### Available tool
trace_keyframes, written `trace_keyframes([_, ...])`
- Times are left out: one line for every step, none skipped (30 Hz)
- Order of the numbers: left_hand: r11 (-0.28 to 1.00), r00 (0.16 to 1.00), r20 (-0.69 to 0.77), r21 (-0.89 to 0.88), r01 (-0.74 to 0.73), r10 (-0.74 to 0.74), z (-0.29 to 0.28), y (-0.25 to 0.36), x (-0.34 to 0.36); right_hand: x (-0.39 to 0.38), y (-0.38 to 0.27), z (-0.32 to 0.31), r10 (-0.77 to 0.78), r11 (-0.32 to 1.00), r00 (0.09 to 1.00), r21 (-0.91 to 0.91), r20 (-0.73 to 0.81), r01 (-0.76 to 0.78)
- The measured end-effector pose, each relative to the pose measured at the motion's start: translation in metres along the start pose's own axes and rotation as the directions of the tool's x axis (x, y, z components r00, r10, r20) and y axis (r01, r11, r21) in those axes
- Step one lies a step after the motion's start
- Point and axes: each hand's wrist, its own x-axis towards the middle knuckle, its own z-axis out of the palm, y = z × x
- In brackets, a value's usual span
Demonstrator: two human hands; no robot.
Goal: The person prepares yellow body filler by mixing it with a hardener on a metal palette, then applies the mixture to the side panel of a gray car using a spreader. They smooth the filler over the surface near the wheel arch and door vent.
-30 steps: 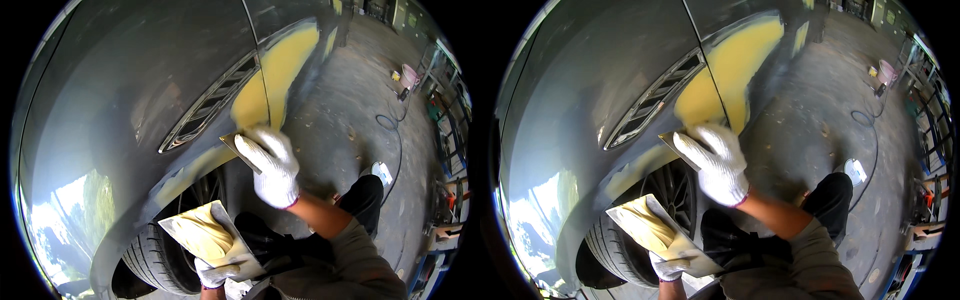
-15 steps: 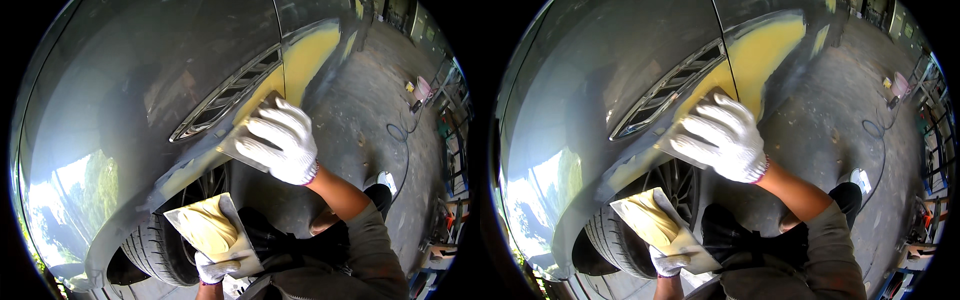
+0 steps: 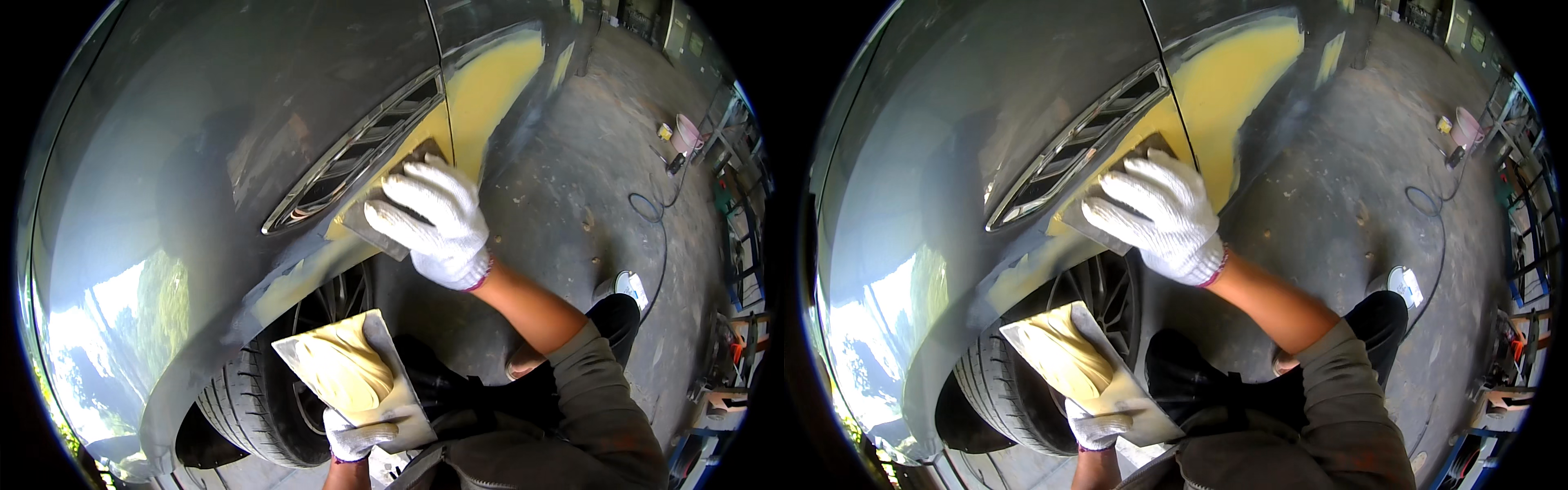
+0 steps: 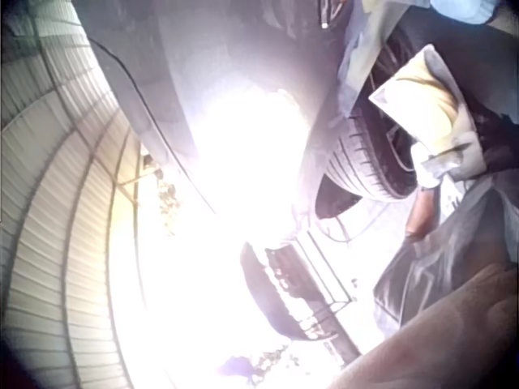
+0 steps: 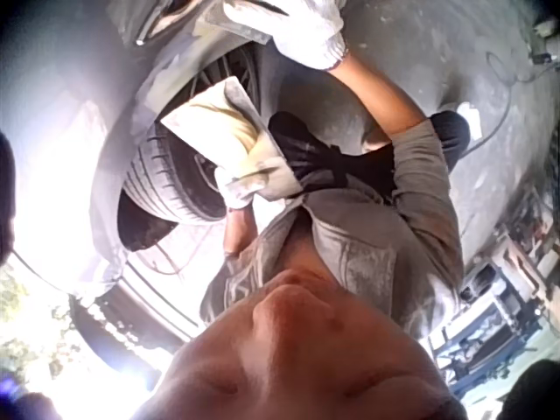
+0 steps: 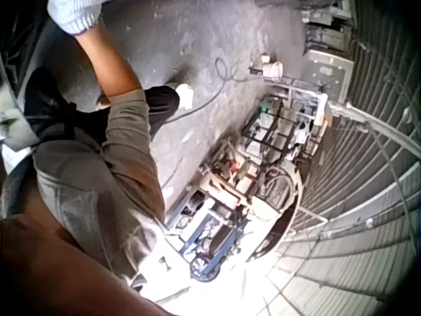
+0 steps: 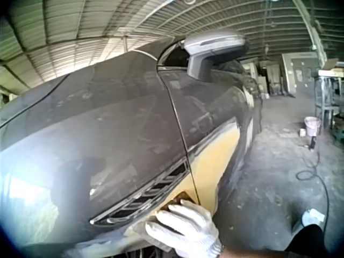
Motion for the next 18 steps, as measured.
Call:
trace_keyframes([1.0,1.0,0.011,-0.01,0.003,-0.003,0.001,0.0,0.001,-0.008,-0.001,0.003,0.023,0.999,1.0,0.037,-0.017,-0.022])
trace_keyframes([1.0,1.0,0.016,-0.017,0.005,-0.005,0.001,0.0,0.002,-0.019,-0.004,0.005,0.051,0.996,0.998,0.082,-0.032,-0.048])
trace_keyframes([0.989,0.993,-0.041,-0.107,0.104,-0.109,-0.001,0.0,0.002,-0.034,-0.007,0.006,0.07,0.997,0.998,0.046,-0.001,-0.07])
trace_keyframes([0.994,0.996,-0.039,-0.072,0.083,-0.086,-0.004,-0.003,0.002,-0.051,-0.008,0.006,0.082,0.996,0.996,0.041,0.036,-0.083])
trace_keyframes([0.998,0.997,-0.044,-0.036,0.055,-0.056,-0.008,-0.005,0.002,-0.056,-0.015,0.001,0.109,0.993,0.992,0.036,0.058,-0.111])
trace_keyframes([1.0,0.998,-0.053,0.0,0.03,-0.03,-0.012,-0.007,0.0,-0.057,-0.02,-0.002,0.136,0.99,0.987,0.029,0.08,-0.139])
trace_keyframes([1.0,0.996,-0.089,-0.014,0.018,-0.019,-0.008,-0.006,0.0,-0.049,-0.022,-0.004,0.168,0.985,0.985,0.032,0.027,-0.169])
trace_keyframes([0.999,0.995,-0.099,-0.032,0.02,-0.023,-0.007,-0.007,-0.002,-0.039,-0.023,-0.007,0.213,0.974,0.976,0.087,-0.037,-0.209])
trace_keyframes([0.999,0.994,-0.103,-0.048,0.019,-0.023,-0.007,-0.008,-0.001,-0.033,-0.019,0.0,0.241,0.969,0.963,0.08,-0.121,-0.233])
trace_keyframes([0.997,0.997,-0.069,-0.071,0.037,-0.042,-0.007,-0.011,-0.002,-0.028,-0.016,0.006,0.267,0.964,0.943,0.061,-0.197,-0.26])
trace_keyframes([0.996,0.998,-0.053,-0.076,0.042,-0.046,-0.007,-0.011,0.0,-0.03,-0.018,0.018,0.297,0.955,0.917,0.076,-0.265,-0.287])
trace_keyframes([0.995,0.998,-0.041,-0.08,0.051,-0.055,-0.006,-0.012,0.0,-0.034,-0.021,0.029,0.329,0.944,0.885,0.097,-0.329,-0.315])
trace_keyframes([0.996,0.997,-0.052,-0.071,0.053,-0.057,-0.004,-0.01,0.0,-0.043,-0.031,0.035,0.343,0.939,0.885,0.107,-0.316,-0.326])
trace_keyframes([0.997,0.996,-0.061,-0.057,0.056,-0.06,-0.005,-0.01,-0.001,-0.053,-0.041,0.038,0.356,0.934,0.884,0.116,-0.303,-0.337])
trace_keyframes([0.997,0.996,-0.068,-0.043,0.058,-0.061,-0.005,-0.009,0.0,-0.063,-0.049,0.039,0.363,0.932,0.895,0.094,-0.259,-0.35])
trace_keyframes([0.998,0.995,-0.074,-0.022,0.061,-0.062,-0.007,-0.01,-0.001,-0.066,-0.05,0.036,0.34,0.94,0.906,0.104,-0.251,-0.324])
trace_keyframes([0.999,0.997,-0.067,-0.013,0.049,-0.05,-0.008,-0.011,0.001,-0.069,-0.048,0.032,0.366,0.93,0.892,0.141,-0.264,-0.34])
trace_keyframes([0.999,0.997,-0.061,-0.001,0.039,-0.039,-0.01,-0.009,0.0,-0.068,-0.046,0.034,0.409,0.912,0.858,0.173,-0.311,-0.372])
